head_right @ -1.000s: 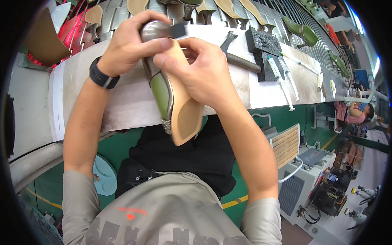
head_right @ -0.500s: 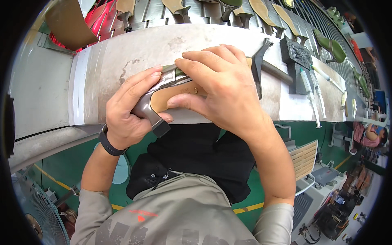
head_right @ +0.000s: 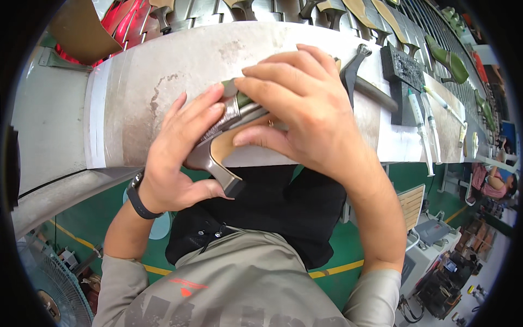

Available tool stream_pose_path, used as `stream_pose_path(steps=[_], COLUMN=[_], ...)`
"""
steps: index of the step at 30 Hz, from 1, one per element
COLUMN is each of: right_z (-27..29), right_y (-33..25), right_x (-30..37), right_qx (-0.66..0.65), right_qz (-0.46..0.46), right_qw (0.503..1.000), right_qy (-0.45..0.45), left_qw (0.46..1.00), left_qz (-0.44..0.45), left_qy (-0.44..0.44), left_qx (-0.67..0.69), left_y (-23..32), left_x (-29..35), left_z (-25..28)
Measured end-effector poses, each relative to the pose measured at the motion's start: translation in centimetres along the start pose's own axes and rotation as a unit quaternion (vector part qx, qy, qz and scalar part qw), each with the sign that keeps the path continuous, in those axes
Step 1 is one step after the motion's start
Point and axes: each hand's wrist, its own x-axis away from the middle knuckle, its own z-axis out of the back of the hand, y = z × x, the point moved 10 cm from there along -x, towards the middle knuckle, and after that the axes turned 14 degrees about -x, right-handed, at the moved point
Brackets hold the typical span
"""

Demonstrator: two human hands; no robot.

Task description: The person assembles high-heeled shoes by taking shoe uppers and soles from a conveyor, pressing the soles onto the shoes by hand, and tapping the edges with a hammer before returning them to the conveyor.

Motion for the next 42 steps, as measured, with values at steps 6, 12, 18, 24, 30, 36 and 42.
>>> stream_pose_path(steps=[6, 12, 18, 24, 30, 36, 42], right_z=[-0.3, -0.8, -1.0, -1.2, -1.2, -1.0, -0.5], right_y=[-0.4, -0.7, -0.4, -0.3, -0.2, -0.1, 0.2], right_x=[0.7, 1.6, 2.2, 2.8, 3.4, 3.3, 2.2], right_qx=[0.007, 0.051, 0.066, 0.087, 0.098, 0.081, 0.052], right_qz=[0.012, 0.011, 0.036, 0.074, 0.102, 0.082, 0.012], right_qw=[1.0, 0.998, 0.997, 0.992, 0.987, 0.99, 0.998], right_qy=[-0.007, 0.017, 0.025, 0.051, 0.082, 0.081, 0.045], left_qw=[0.991, 0.983, 0.99, 0.992, 0.988, 0.988, 0.992], left_qz=[0.088, 0.098, 0.069, 0.028, 0.026, 0.027, 0.038], left_qy=[-0.001, 0.112, 0.114, 0.11, 0.132, 0.123, 0.101], left_qx=[0.1, 0.106, 0.04, -0.05, -0.075, -0.086, -0.06], left_y=[-1.9, -1.3, -0.6, 0.0, 0.4, 0.7, 0.5], left_x=[-0.2, 0.4, 0.3, 0.0, 0.0, -0.2, -0.5], left_z=[-1.2, -2.6, -2.4, -2.8, -2.9, -3.1, -3.1])
